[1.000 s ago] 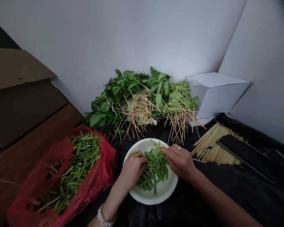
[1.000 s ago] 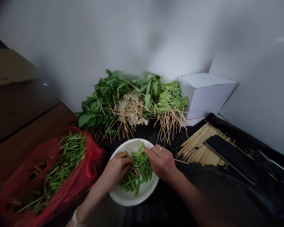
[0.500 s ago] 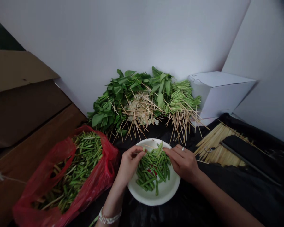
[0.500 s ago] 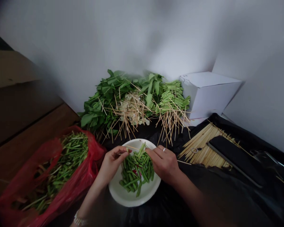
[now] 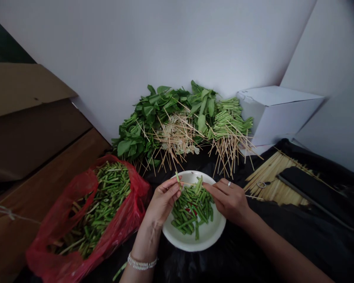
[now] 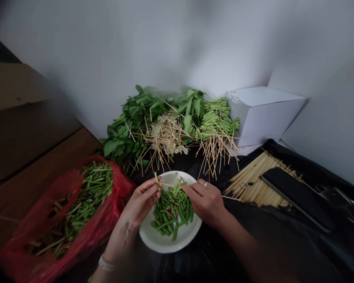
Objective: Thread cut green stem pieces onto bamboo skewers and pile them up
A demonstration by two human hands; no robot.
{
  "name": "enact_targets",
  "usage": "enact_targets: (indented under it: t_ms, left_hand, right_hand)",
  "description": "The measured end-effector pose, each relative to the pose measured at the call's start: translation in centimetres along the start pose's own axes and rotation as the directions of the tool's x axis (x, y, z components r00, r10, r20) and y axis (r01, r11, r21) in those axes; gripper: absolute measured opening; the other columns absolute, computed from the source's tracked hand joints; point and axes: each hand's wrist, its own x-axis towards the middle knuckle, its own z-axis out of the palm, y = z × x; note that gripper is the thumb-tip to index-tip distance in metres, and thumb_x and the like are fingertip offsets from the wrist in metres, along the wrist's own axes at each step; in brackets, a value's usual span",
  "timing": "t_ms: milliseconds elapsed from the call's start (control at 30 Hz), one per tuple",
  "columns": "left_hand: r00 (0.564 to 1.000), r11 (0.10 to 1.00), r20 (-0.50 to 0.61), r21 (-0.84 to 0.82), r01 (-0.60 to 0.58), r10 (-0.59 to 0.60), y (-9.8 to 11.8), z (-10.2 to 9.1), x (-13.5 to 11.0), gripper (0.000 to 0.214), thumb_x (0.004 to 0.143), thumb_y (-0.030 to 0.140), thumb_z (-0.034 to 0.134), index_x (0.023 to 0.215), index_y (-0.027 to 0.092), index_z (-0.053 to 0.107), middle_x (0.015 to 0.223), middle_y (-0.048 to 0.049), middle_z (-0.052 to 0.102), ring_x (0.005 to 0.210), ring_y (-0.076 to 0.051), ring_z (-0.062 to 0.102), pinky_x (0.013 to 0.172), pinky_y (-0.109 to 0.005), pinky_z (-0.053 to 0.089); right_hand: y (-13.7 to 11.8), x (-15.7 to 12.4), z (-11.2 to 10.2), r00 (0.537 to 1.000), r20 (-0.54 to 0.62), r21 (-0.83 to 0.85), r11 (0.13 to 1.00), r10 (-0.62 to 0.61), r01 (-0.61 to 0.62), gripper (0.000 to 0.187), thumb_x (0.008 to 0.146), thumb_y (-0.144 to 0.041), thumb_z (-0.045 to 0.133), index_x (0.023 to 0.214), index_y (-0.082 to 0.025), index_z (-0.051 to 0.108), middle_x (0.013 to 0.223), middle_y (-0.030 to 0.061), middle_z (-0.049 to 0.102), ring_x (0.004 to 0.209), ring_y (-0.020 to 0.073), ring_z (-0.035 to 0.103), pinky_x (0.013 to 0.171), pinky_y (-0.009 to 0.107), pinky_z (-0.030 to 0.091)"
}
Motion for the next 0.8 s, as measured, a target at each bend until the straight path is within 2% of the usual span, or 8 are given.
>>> enact_targets:
  t_ms: [167,367,800]
  left_hand:
    - [1.0,1.0,-0.028,0.004,-0.005,0.005,-0.12,-0.02,0.13,0.036,0.058,0.019,0.088,0.092,0.013,0.077,0.077,-0.0054,0.075,0.072,-0.011,0.068,0.069,-0.018,0.052]
    - [0.999,0.999,-0.03,-0.039,-0.026,0.025,-0.11,0.02,0.16,0.034,0.057,0.018,0.088,0.089,0.012,0.078,0.073,-0.0029,0.074,0.063,-0.006,0.062,0.061,-0.015,0.05]
    - [0.998,0.997,-0.033,-0.058,-0.053,0.051,-0.21,-0.2,0.27,0.032,0.057,0.016,0.088,0.088,0.013,0.078,0.077,-0.0042,0.075,0.063,-0.006,0.062,0.062,-0.014,0.05]
  right_hand:
    - [-0.06,0.02,-0.01,1.0,0.011,-0.023,1.0,0.009,-0.008,0.037,0.089,-0.008,0.05,0.121,-0.019,0.063,0.073,0.0035,0.065,0.071,0.0153,0.058,0.068,0.029,0.05]
    - [-0.04,0.0,0.01,1.0,0.015,-0.012,1.0,0.007,-0.007,0.036,0.088,-0.007,0.051,0.119,-0.017,0.064,0.074,0.004,0.065,0.071,0.0157,0.057,0.067,0.029,0.05]
    - [0.08,-0.18,0.05,1.0,0.023,-0.008,1.0,0.008,-0.008,0.039,0.088,-0.006,0.049,0.122,-0.02,0.062,0.075,0.0042,0.065,0.072,0.0156,0.057,0.07,0.03,0.051]
